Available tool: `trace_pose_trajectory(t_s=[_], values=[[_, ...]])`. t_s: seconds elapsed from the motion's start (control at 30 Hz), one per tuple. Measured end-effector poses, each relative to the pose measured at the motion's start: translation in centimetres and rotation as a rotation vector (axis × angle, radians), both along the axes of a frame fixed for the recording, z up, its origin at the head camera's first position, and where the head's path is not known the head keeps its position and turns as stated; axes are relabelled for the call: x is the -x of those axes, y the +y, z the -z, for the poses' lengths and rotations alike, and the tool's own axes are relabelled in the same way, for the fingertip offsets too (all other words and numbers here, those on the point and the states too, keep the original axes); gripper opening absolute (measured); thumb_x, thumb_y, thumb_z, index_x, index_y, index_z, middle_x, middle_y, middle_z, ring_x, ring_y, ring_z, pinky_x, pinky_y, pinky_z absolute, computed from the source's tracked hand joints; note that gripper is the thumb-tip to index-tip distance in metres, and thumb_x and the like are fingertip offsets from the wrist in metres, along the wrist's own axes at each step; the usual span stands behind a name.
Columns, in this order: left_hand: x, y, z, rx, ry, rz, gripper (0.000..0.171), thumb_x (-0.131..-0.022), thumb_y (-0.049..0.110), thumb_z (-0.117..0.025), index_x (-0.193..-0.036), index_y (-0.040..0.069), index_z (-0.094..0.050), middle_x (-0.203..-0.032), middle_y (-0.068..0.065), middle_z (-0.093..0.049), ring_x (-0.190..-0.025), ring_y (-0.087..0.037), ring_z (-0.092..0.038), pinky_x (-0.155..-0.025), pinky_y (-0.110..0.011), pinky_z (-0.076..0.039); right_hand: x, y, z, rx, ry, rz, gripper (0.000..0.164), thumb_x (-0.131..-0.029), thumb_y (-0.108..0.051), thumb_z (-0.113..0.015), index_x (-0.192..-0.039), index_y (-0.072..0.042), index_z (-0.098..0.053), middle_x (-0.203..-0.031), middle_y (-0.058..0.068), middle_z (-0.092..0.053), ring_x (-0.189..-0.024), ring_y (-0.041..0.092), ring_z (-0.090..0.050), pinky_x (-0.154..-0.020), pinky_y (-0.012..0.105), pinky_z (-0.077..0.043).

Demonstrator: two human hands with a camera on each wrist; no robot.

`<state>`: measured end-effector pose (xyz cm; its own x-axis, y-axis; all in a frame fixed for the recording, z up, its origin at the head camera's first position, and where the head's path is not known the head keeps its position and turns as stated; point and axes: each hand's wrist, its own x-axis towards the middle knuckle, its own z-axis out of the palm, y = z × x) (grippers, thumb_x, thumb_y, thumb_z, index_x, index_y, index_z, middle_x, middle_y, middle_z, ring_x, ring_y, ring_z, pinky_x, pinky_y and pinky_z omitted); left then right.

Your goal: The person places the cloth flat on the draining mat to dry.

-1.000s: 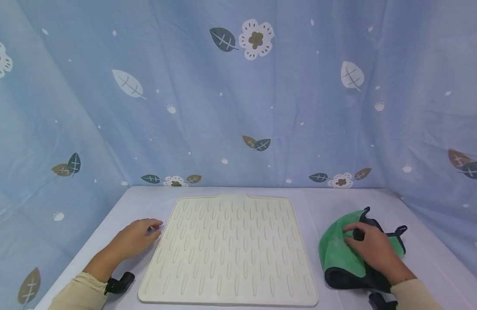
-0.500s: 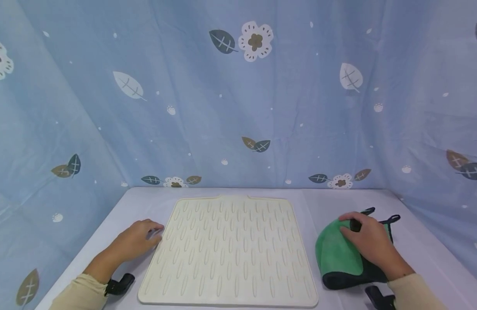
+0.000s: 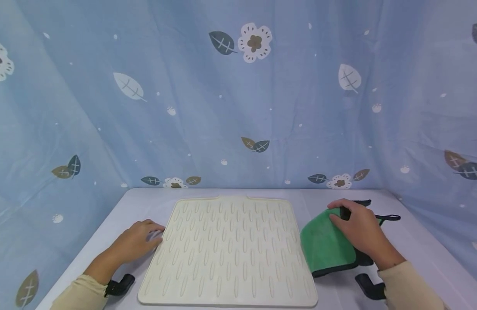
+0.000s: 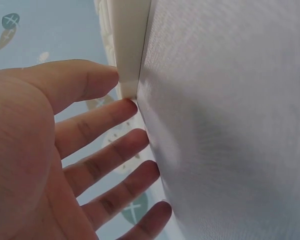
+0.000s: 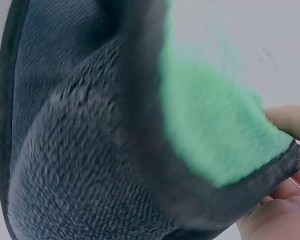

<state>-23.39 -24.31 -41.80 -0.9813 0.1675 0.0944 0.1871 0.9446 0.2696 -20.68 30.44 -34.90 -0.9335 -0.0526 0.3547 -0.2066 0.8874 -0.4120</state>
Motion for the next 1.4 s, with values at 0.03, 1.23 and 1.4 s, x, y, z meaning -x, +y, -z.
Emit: trace_pose_trajectory(t_s=[0.03, 1.23, 1.4], values=[[0.0, 0.0, 0.0, 0.0, 0.001, -0.001, 0.033, -0.089, 0.024, -0.073, -0.12, 0.014, -0.073, -0.118, -0.009, -0.068, -0.113, -0.036, -0.061, -0.091, -0.062, -0.048, 0.0, -0.3, -0.2, 0.002, 0.008, -0.008, 0.023, -0.089, -0.012, -0.073, -0.112, -0.008, -0.071, -0.117, 0.03, -0.067, -0.098, 0.042, -0.066, -0.067, 0.046, -0.051], [0.0, 0.2, 0.0, 0.021, -0.036, -0.051, 0.035, -0.089, 0.026, -0.073, -0.122, 0.014, -0.072, -0.122, -0.01, -0.066, -0.117, -0.034, -0.059, -0.094, -0.059, -0.047, 1.8, -12.6, -3.7, 0.173, 0.064, -0.25, 0.021, -0.093, -0.008, -0.07, -0.113, -0.01, -0.069, -0.113, 0.016, -0.069, -0.094, 0.025, -0.066, -0.07, 0.036, -0.051], [0.1, 0.3, 0.0, 0.023, -0.033, -0.047, 0.035, -0.089, 0.025, -0.073, -0.122, 0.015, -0.072, -0.12, -0.009, -0.066, -0.115, -0.034, -0.059, -0.092, -0.059, -0.048, 2.0, -14.6, -3.3, 0.201, 0.061, -0.294, 0.021, -0.092, -0.006, -0.07, -0.112, -0.011, -0.069, -0.11, 0.012, -0.07, -0.09, 0.02, -0.063, -0.07, 0.032, -0.05]])
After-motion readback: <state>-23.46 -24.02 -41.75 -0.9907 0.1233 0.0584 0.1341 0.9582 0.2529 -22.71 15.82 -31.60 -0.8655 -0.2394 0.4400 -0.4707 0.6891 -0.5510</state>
